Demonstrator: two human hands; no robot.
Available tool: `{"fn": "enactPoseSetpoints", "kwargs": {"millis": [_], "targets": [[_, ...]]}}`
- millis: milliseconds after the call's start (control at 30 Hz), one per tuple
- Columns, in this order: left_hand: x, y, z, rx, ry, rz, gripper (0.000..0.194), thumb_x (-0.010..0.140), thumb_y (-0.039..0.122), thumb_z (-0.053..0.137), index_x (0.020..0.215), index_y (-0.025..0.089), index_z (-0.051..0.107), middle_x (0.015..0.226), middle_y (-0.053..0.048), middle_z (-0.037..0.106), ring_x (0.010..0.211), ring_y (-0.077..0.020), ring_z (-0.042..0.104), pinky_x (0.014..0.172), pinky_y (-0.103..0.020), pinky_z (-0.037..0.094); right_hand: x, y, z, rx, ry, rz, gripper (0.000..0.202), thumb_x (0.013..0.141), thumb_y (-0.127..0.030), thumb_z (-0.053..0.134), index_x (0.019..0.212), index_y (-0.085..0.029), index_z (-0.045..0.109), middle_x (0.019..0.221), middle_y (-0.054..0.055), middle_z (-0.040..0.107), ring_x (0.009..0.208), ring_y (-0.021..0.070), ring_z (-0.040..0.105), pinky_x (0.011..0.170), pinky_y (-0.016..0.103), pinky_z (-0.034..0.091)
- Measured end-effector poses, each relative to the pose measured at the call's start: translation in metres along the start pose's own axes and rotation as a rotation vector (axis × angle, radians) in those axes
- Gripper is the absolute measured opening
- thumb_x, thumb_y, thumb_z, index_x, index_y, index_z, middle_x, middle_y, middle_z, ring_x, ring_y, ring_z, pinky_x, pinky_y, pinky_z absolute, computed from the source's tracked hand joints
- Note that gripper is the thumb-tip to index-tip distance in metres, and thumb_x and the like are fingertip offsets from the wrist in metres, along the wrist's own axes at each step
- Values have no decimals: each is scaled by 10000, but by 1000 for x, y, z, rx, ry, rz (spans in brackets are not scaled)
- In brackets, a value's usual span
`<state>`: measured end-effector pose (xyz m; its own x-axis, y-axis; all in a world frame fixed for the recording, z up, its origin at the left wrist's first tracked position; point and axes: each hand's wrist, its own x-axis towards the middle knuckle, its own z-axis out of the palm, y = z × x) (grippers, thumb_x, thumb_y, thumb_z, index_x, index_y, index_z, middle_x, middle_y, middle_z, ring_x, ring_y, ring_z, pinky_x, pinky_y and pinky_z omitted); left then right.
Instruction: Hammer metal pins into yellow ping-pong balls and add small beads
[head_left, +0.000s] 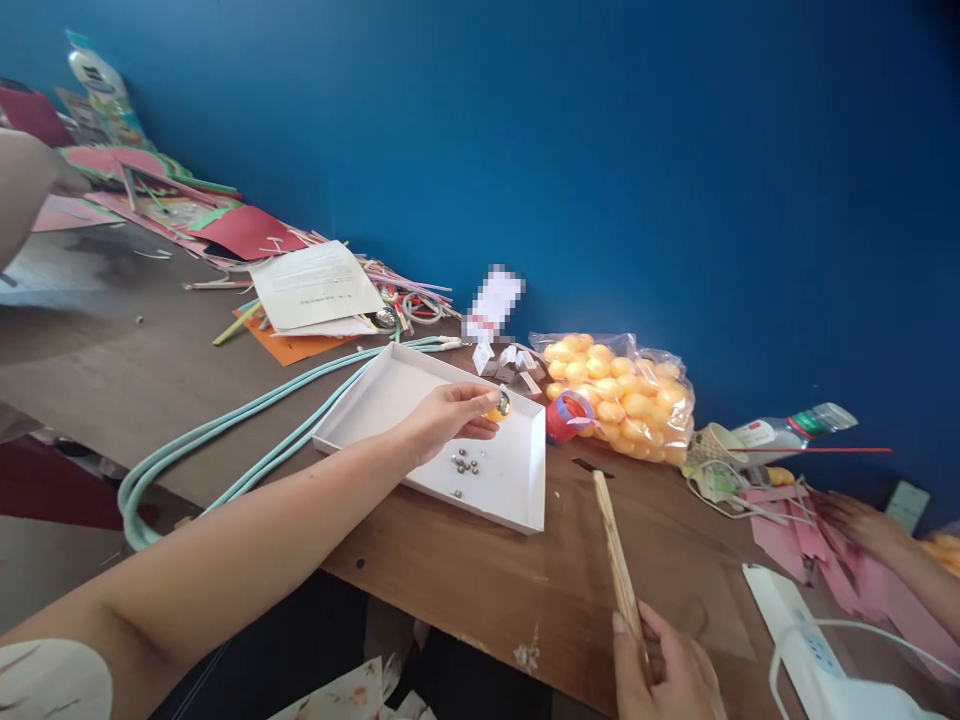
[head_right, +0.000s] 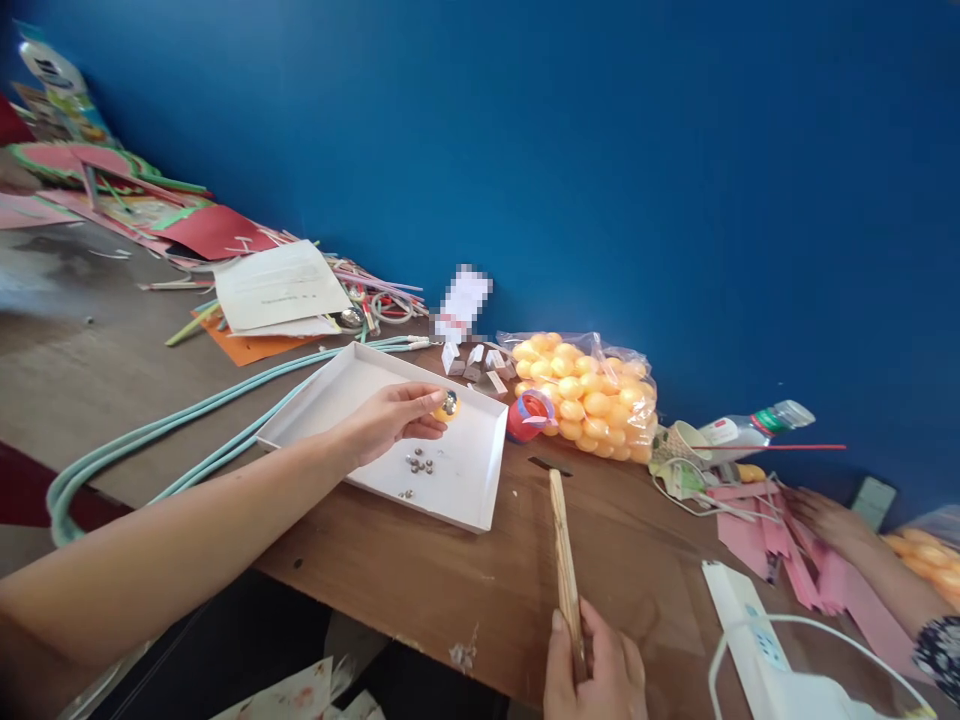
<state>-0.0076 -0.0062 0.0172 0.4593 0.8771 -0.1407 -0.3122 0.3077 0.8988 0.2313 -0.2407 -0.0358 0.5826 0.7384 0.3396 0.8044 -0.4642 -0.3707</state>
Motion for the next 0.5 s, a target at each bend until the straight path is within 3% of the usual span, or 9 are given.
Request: {"fn": "enactPoseSetpoints", "kwargs": {"millis": [167,333,433,500], "targets": [[0,0,1,32,5,-3,309,731,405,717,888,141,677,834,-54,678,710,-116,642,712,-253,543,-1,-1,2,-129,-51,49,381,822,-502,474,1004,-207,632,968,112,642,891,297,606,672,385,473],[1,-2,-1,52,16,9,342,712,430,725,902,149,682,881,-56,679,711,-116,640,707,-257,544,5,1,0,-162,-111,113,405,824,-541,452,1005,-240,653,976,102,655,780,272,634,573,358,452],[1,-1,0,55,24,10,334,719,419,723,902,143,678,876,-61,677,700,-114,635,704,-263,546,14,11,-4,-185,-182,52,425,787,-539,492,996,-221,682,960,118,674,789,287,636,647,393,472],[0,0,1,57,33,3,326,731,403,717,909,134,673,862,-64,674,692,-111,633,705,-264,547,19,10,-8,-204,-133,-28,446,785,-521,483,998,-186,687,975,138,675,878,319,617,750,437,462]]}}
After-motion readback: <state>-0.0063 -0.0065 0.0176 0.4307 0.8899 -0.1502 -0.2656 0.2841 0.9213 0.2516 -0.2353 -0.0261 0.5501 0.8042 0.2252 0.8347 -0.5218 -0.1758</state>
